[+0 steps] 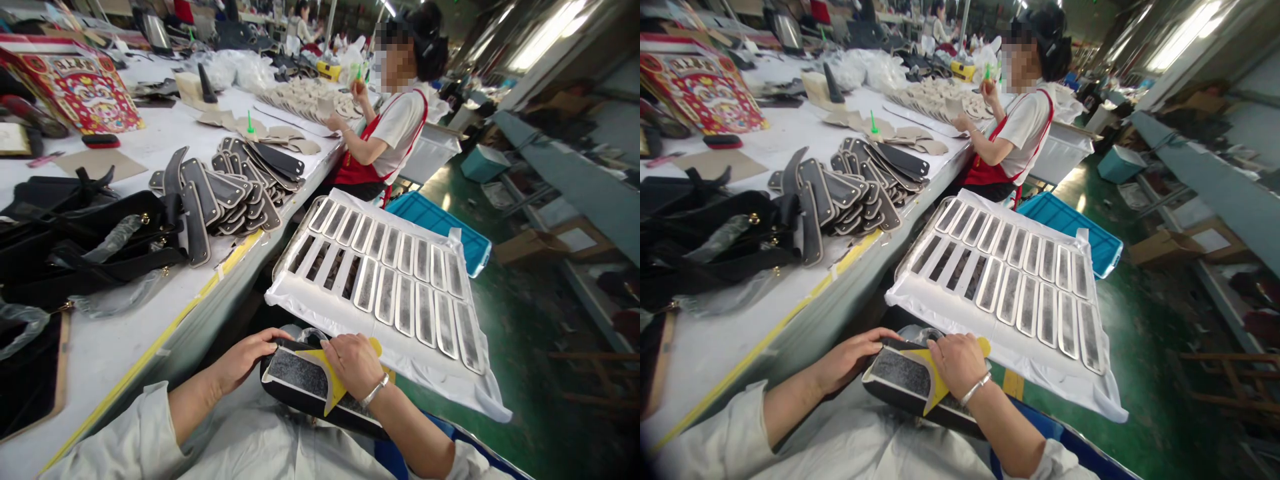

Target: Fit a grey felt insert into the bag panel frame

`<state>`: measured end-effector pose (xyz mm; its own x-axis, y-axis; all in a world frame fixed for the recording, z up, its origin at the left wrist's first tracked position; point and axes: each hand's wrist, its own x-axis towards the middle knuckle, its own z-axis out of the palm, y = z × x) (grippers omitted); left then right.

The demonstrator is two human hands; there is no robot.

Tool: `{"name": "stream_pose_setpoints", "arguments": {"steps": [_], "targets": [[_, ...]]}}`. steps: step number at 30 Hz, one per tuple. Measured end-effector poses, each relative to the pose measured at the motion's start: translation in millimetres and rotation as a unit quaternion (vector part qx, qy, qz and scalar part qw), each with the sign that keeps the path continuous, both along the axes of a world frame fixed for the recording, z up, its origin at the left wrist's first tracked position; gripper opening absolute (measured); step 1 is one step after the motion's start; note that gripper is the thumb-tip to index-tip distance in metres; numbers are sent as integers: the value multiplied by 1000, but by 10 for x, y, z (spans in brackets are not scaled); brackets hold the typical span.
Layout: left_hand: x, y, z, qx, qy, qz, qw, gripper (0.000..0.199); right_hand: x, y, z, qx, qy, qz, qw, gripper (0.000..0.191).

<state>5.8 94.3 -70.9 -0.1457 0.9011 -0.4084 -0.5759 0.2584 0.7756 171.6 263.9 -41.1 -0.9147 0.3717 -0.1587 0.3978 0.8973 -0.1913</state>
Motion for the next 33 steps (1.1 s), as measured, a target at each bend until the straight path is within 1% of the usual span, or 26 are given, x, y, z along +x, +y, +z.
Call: {"name": "stream_pose_setpoints", "arguments": {"steps": [5, 9, 11, 12, 14, 15, 16, 17, 18, 19, 21, 23, 24, 25, 27, 29, 31, 33], "targets": [[-20, 46, 27, -24, 12, 8, 1000, 29, -110, 70, 44, -1, 5, 21, 1000, 47], [-29, 79, 25, -35, 17, 18, 999, 26, -367, 67, 138, -15, 30, 30, 999, 48], [-30, 96, 14, -37, 6, 27, 999, 27, -540, 18, 172, -52, 51, 27, 997, 48], [-28, 105, 13, -40, 7, 33, 999, 29, -626, -14, 180, -86, 62, 16, 994, 49], [-19, 126, 29, -50, 28, 41, 998, 31, -786, -78, 178, -189, 82, -28, 978, 52], [-9, 137, 48, -54, 45, 42, 997, 31, -856, -105, 170, -255, 96, -58, 960, 54], [5, 146, 70, -57, 62, 41, 996, 29, -919, -126, 158, -326, 112, -91, 934, 56], [25, 154, 91, -61, 75, 38, 995, 27, -976, -142, 145, -398, 131, -124, 899, 57], [49, 159, 108, -66, 87, 34, 993, 26, -1026, -154, 133, -469, 153, -155, 856, 58], [79, 161, 117, -71, 102, 33, 992, 25, -1070, -164, 124, -536, 176, -184, 805, 59], [148, 155, 104, -80, 152, 42, 984, 26, -1142, -184, 119, -646, 224, -235, 691, 58], [214, 144, 65, -82, 214, 57, 972, 25, -1185, -213, 140, -717, 271, -260, 588, 54], [239, 138, 44, -82, 239, 67, 965, 24, -1195, -231, 157, -741, 288, -263, 547, 53], [254, 131, 27, -80, 255, 75, 961, 22, -1197, -251, 176, -760, 300, -260, 515, 53], [254, 113, 11, -70, 263, 83, 959, 21, -1177, -294, 206, -790, 309, -242, 471, 54], [213, 77, 5, -60, 221, 77, 970, 24, -1138, -333, 209, -811, 315, -214, 444, 56], [151, 22, -20, -39, 140, 63, 987, 29, -1095, -367, 182, -818, 327, -185, 435, 56], [93, -35, -79, -6, 62, 61, 996, 33, -1064, -393, 142, -819, 341, -160, 432, 55]]}}
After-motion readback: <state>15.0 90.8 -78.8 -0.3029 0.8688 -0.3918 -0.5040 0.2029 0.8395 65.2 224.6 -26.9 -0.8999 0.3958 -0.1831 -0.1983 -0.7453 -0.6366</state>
